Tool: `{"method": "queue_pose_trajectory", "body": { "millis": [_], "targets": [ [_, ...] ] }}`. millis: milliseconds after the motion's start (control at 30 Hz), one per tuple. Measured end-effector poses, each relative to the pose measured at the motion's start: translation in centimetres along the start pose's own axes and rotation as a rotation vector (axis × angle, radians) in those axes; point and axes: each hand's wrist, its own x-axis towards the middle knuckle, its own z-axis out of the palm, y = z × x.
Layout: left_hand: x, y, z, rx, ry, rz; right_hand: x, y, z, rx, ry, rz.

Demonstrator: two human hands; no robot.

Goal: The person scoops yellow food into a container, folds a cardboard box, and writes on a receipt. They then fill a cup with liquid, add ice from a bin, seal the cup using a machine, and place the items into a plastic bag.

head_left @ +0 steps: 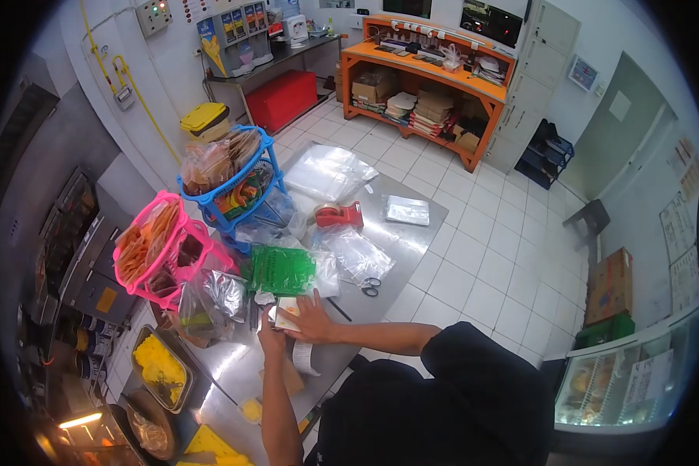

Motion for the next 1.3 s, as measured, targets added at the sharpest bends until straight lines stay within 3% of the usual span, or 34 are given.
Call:
{"method": "queue_pose_trajectory", "body": {
  "millis": [133,233,300,367,433,500,633,700,733,767,800,833,867,900,933,967,1133,1267,1300],
  "targets": [
    [-0.6,0.1,-1.2,-0.326,-0.166,-0.153,-0.3,-0.6,0.2,-0.091,-0.053,-0.017],
    [0.0,-3.3,-1.3,-0.450,-0.251,-0.199,0.0,-0.9,1.4,-0.162,-0.079,-0.006],
    [-0.1,-2.4,-1.2,-0.427,-0.248,-0.264,0.0,-1.0,2.1,-0.173,-0.094,0.008],
    [0.3,-3.3,-0.1,-0.640,-0.149,-0.500,0.1,-1.1,2.8,-0.221,-0.039,0.003],
    [0.1,-4.0,0.8,-0.465,-0.134,-0.410,0.1,-0.9,3.4,-0.206,-0.036,0.006],
    [0.9,-6.7,1.6,-0.046,-0.028,-0.269,0.4,-0.9,3.6,-0.189,-0.030,0.007],
    [1.0,-6.6,2.2,-0.135,-0.197,-0.260,0.4,-0.7,2.3,-0.170,-0.120,0.009],
    [1.3,-6.7,2.0,0.009,-0.167,-0.063,1.0,-0.3,1.3,-0.037,-0.161,0.004],
    [1.5,-6.6,2.1,-0.058,-0.195,-0.171,1.0,0.4,2.2,0.017,-0.151,-0.022],
    [1.9,-7.1,2.7,-0.349,-0.234,-0.347,1.1,0.9,2.8,0.011,-0.120,-0.032],
    [1.3,-1.1,0.1,-0.312,-0.279,-0.314,1.4,1.3,3.4,0.019,-0.054,-0.037],
    [1.4,-0.7,-0.3,-0.507,-0.293,-0.320,1.6,2.2,4.4,0.117,-0.035,-0.072],
    [1.4,-0.8,-0.3,-0.497,-0.183,-0.170,2.6,2.0,2.5,0.192,-0.144,-0.055],
    [-0.3,6.7,-3.7,-0.489,-0.114,-0.323,3.2,0.6,-0.1,0.097,-0.019,-0.110],
    [0.4,4.4,-4.2,-0.452,-0.150,-0.377,3.8,-0.4,-2.4,-0.028,-0.135,-0.125],
    [0.2,6.7,-6.6,-0.423,-0.227,-0.397,4.6,-1.1,-4.0,-0.061,-0.103,-0.158],
    [-8.0,9.9,-12.7,-0.559,-0.125,-0.455,3.3,-7.4,-10.1,0.018,-0.100,-0.374],
    [-15.5,5.4,-10.3,-0.449,-0.008,-0.566,-1.4,-11.2,-5.4,0.105,-0.209,-0.374],
    [-17.6,2.0,-8.1,-0.117,0.146,-0.385,-2.5,-11.5,-3.4,0.138,-0.241,-0.395]
  ]
}}
